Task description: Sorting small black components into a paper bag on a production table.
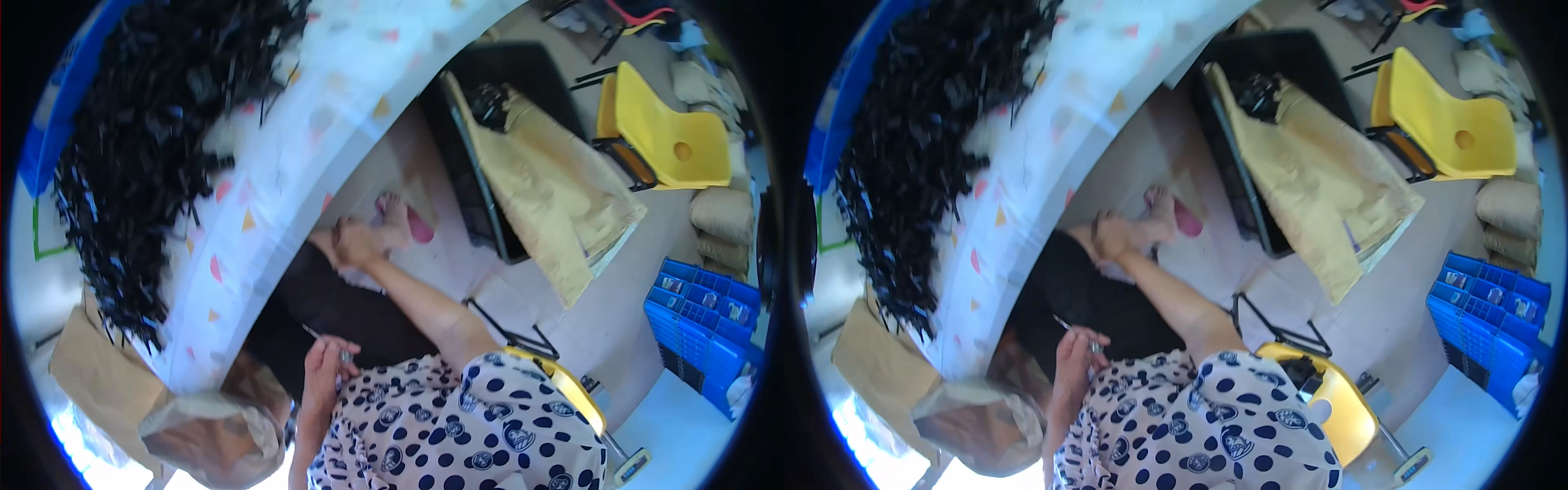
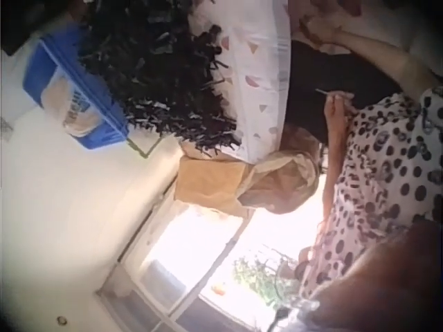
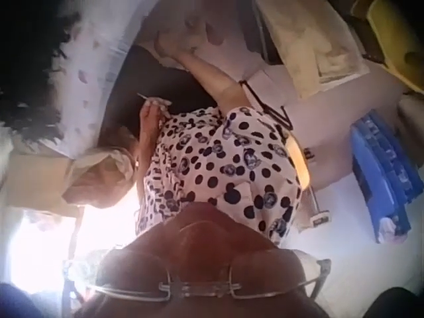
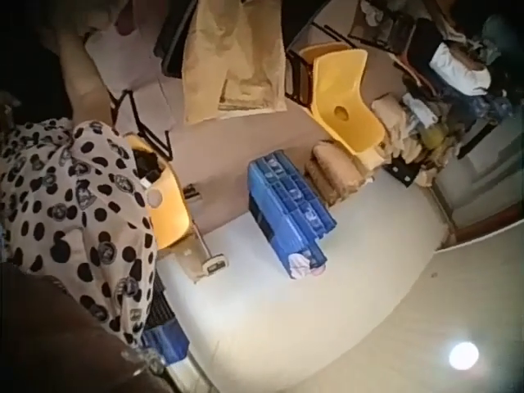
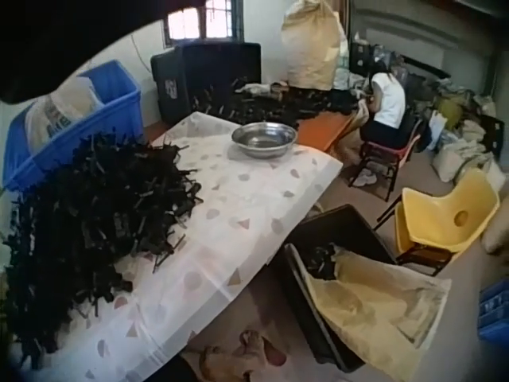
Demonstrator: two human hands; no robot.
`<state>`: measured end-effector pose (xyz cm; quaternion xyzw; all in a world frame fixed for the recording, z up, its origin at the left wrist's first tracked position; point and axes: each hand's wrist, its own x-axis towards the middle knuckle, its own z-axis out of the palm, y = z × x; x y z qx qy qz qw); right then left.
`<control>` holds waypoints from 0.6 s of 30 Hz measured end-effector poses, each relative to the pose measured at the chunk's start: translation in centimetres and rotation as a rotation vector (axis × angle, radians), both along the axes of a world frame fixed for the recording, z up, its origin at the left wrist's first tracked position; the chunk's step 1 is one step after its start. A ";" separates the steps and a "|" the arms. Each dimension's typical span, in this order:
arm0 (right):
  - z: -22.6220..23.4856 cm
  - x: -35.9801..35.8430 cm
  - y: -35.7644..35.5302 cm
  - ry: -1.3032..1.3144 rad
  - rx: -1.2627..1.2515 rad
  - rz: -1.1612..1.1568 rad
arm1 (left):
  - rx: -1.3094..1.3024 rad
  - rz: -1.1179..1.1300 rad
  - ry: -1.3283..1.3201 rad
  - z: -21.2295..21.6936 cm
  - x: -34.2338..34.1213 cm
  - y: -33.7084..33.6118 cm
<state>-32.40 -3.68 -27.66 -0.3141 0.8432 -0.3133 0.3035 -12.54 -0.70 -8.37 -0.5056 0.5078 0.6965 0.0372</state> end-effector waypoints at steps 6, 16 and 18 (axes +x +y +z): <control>-4.5 -1.2 1.9 -0.050 -0.278 -0.132 | 0.045 -0.043 0.047 -1.1 -1.2 0.3; -1.8 -0.2 0.6 -0.210 -0.110 -0.088 | 0.036 0.020 0.075 -0.9 0.2 0.1; -2.1 -1.1 1.0 -0.206 -0.145 -0.131 | 0.061 0.061 0.125 -0.6 0.3 0.3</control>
